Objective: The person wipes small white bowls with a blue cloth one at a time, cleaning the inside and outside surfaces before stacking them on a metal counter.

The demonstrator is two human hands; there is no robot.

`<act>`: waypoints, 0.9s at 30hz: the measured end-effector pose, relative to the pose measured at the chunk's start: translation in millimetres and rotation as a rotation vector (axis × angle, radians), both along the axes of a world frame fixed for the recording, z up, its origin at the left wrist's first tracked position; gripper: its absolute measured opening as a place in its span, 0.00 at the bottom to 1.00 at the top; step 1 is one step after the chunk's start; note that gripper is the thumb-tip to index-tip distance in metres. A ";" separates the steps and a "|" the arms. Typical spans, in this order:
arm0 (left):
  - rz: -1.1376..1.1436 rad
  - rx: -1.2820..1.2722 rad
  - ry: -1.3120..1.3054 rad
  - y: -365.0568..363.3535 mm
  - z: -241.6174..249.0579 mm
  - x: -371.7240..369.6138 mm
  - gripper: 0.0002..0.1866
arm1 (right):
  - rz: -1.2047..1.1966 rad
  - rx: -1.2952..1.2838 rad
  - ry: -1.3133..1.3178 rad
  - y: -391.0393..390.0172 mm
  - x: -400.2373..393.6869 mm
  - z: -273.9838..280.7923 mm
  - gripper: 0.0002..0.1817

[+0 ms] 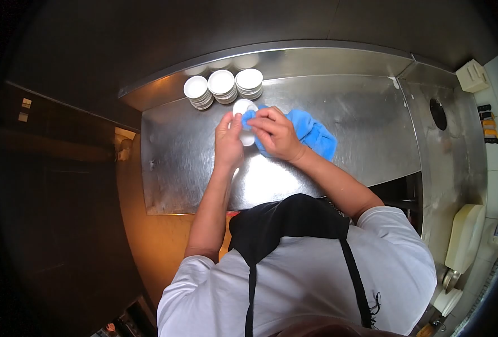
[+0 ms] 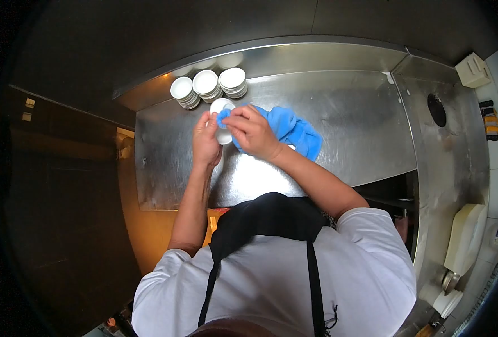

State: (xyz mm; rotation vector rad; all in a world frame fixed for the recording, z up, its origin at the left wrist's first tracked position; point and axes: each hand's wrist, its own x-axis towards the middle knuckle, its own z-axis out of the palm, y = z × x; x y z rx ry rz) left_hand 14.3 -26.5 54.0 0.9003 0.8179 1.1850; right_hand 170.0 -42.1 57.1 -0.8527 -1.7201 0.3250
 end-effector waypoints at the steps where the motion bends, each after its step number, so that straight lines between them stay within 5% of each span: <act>1: -0.019 0.060 0.059 0.7 -3.6 -0.5 0.13 | -0.023 -0.015 0.016 0.9 -0.3 2.4 0.10; 6: -0.111 0.360 0.399 -6.1 6.5 0.6 0.14 | -0.146 -0.221 0.180 23.0 1.7 14.5 0.07; 8: -0.087 0.237 0.231 -14.3 19.3 8.7 0.14 | -0.171 -0.421 0.299 31.4 7.0 1.4 0.11; 12: 0.044 0.110 0.047 -2.4 24.0 9.2 0.15 | -0.148 -0.390 0.236 -5.5 -8.2 -17.6 0.08; 19: 0.026 0.046 0.007 7.2 6.0 9.4 0.12 | -0.126 0.097 0.040 -5.7 -10.3 6.7 0.07; 27: -0.056 -0.094 -0.178 4.6 25.3 8.8 0.16 | -0.243 -0.049 0.120 -0.9 4.7 -19.2 0.06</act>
